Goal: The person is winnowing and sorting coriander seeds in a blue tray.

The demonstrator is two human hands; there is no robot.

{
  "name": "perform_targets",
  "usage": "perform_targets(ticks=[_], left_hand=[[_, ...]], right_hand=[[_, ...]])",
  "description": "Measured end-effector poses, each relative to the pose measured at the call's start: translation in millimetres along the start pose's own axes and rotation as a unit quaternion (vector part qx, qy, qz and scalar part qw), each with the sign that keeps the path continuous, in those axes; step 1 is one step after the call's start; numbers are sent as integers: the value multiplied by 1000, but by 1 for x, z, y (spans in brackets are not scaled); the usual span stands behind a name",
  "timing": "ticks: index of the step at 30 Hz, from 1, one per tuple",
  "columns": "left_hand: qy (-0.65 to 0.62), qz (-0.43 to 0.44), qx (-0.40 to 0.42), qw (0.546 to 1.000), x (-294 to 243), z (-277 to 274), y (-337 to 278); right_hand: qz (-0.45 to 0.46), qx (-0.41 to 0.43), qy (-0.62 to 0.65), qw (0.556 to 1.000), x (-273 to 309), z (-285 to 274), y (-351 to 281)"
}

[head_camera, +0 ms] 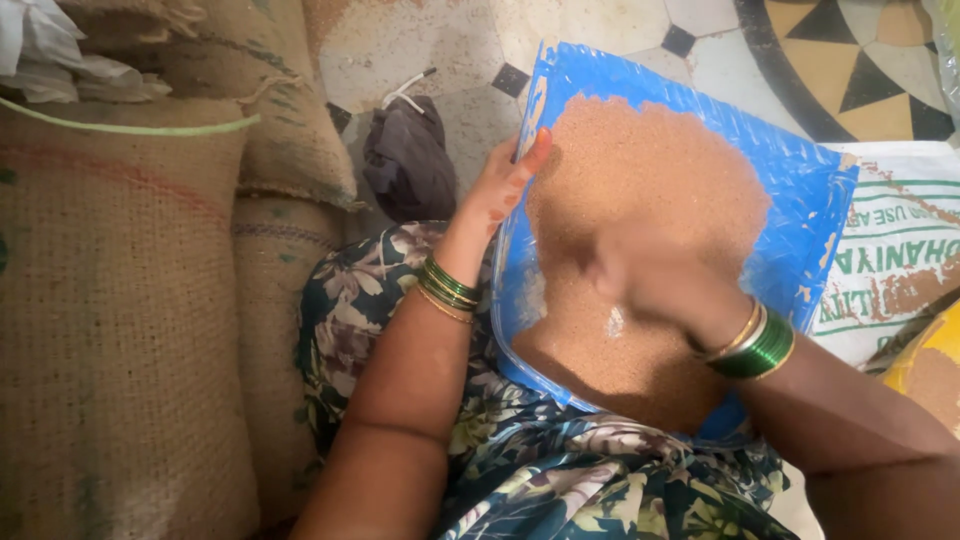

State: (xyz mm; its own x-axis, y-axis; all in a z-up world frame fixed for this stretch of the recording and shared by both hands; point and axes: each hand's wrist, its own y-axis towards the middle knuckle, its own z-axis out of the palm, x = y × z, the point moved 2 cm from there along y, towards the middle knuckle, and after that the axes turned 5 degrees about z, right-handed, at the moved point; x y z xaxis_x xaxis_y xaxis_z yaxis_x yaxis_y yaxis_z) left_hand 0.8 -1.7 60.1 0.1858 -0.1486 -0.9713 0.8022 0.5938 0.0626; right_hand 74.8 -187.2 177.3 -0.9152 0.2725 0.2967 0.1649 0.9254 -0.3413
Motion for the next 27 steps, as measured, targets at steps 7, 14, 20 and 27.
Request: perform_targets(ticks=[7, 14, 20, 27], left_hand=[[-8, -32, 5, 999, 15, -2, 6], [33, -16, -2, 999, 9, -2, 3], [3, -3, -5, 1000, 0, -1, -1], [-10, 0, 2, 1000, -7, 2, -1]], right_hand=[[-93, -238, 171, 952, -12, -2, 6], [33, -58, 5, 998, -37, 21, 3], [34, -165, 57, 984, -19, -14, 21], [-34, -342, 50, 938, -28, -26, 59]])
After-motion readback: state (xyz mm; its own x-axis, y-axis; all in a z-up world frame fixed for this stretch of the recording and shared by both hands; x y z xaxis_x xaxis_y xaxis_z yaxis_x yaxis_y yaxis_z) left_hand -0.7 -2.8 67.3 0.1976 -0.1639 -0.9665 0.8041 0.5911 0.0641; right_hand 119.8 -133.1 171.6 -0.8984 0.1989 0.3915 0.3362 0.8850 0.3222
